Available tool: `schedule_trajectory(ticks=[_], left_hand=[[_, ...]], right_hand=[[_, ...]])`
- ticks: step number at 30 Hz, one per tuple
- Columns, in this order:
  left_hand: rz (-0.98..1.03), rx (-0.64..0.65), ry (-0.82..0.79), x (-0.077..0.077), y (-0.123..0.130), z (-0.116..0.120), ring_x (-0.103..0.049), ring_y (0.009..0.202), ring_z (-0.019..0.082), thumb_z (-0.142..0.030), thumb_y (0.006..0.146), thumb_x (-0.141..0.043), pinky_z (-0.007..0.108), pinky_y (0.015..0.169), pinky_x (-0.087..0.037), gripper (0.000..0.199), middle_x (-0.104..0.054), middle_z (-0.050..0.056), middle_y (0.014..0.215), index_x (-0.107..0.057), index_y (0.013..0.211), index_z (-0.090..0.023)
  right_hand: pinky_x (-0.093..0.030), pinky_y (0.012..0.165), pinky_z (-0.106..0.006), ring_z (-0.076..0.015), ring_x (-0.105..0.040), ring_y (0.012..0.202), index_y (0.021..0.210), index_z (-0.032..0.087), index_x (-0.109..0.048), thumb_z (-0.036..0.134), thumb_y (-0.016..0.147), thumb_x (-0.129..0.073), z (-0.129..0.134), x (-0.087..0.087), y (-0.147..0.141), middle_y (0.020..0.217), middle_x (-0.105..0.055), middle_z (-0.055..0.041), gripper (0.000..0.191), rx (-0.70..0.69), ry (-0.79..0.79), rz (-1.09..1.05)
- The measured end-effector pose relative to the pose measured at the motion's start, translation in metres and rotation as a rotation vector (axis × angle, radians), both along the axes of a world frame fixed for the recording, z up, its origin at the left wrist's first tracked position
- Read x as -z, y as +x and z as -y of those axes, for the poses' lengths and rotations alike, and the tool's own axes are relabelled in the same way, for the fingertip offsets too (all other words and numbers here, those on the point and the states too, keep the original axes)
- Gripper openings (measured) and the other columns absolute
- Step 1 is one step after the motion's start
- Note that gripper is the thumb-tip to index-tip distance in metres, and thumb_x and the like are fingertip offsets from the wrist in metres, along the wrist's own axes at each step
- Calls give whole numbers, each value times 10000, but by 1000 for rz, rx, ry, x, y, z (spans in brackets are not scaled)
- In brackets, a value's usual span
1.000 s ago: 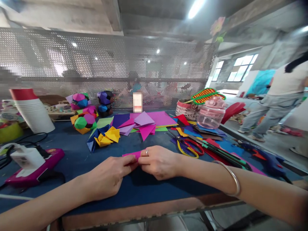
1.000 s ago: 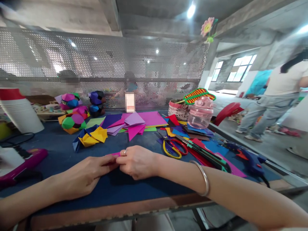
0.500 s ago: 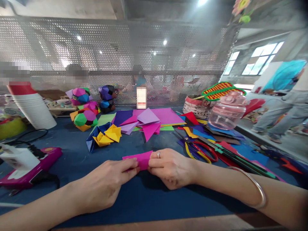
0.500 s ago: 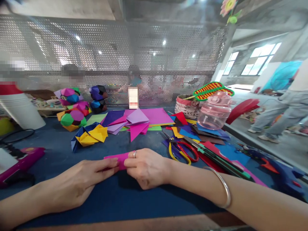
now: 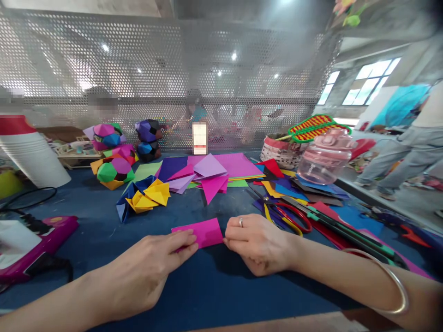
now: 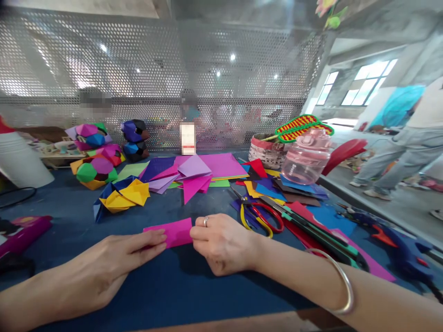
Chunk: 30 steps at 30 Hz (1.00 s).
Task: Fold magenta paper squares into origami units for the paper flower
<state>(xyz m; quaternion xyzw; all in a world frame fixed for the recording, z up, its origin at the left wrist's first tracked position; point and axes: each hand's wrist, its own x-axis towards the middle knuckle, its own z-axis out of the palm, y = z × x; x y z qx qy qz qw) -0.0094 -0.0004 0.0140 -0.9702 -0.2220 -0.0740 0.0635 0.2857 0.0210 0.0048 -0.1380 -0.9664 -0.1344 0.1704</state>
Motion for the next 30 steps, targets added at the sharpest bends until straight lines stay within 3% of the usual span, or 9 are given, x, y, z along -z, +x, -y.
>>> schedule_trajectory(ticks=[5, 9, 16, 23, 30], left_hand=[[-9, -1, -7, 1, 1, -1, -682, 1170, 235, 30, 768, -347, 335, 940, -597, 704, -608, 94, 1414, -512, 1422, -171], [-4, 17, -16, -1, 2, 0, -703, 1126, 255, 18, 742, -362, 355, 905, -616, 687, -632, 133, 1374, -540, 1387, -136], [-39, 12, 7, -6, 5, 0, -693, 1151, 248, 16, 688, -378, 341, 941, -600, 723, -641, 125, 1371, -552, 1377, -115], [-57, 49, 69, 0, -6, 2, -624, 1261, 246, 20, 664, -391, 356, 1041, -532, 775, -598, 107, 1434, -499, 1419, -118], [-65, 87, 94, -7, -10, 1, -667, 1202, 240, 22, 639, -390, 333, 994, -560, 770, -638, 95, 1384, -538, 1382, -121]], right_hand=[[-483, 778, -313, -194, -598, 846, 955, 121, -686, 79, 904, -474, 5, -4, -9, 878, -694, -78, 222, -8, -17, -26], [-494, 908, -337, -208, -620, 983, 1210, 98, -655, 121, 967, -446, 11, -7, -21, 1084, -719, -89, 322, -28, -161, -35], [-505, 879, -336, -218, -638, 971, 1109, 98, -702, 82, 915, -484, 14, -7, -24, 1054, -725, -79, 292, 10, -269, -65], [-486, 918, -326, -204, -635, 1034, 1122, 104, -691, 59, 921, -486, 12, -5, -24, 1110, -728, -65, 290, 34, -304, -76], [-470, 935, -323, -188, -641, 1041, 1137, 113, -682, 80, 947, -482, 13, -3, -22, 1112, -732, -67, 278, 41, -329, -72]])
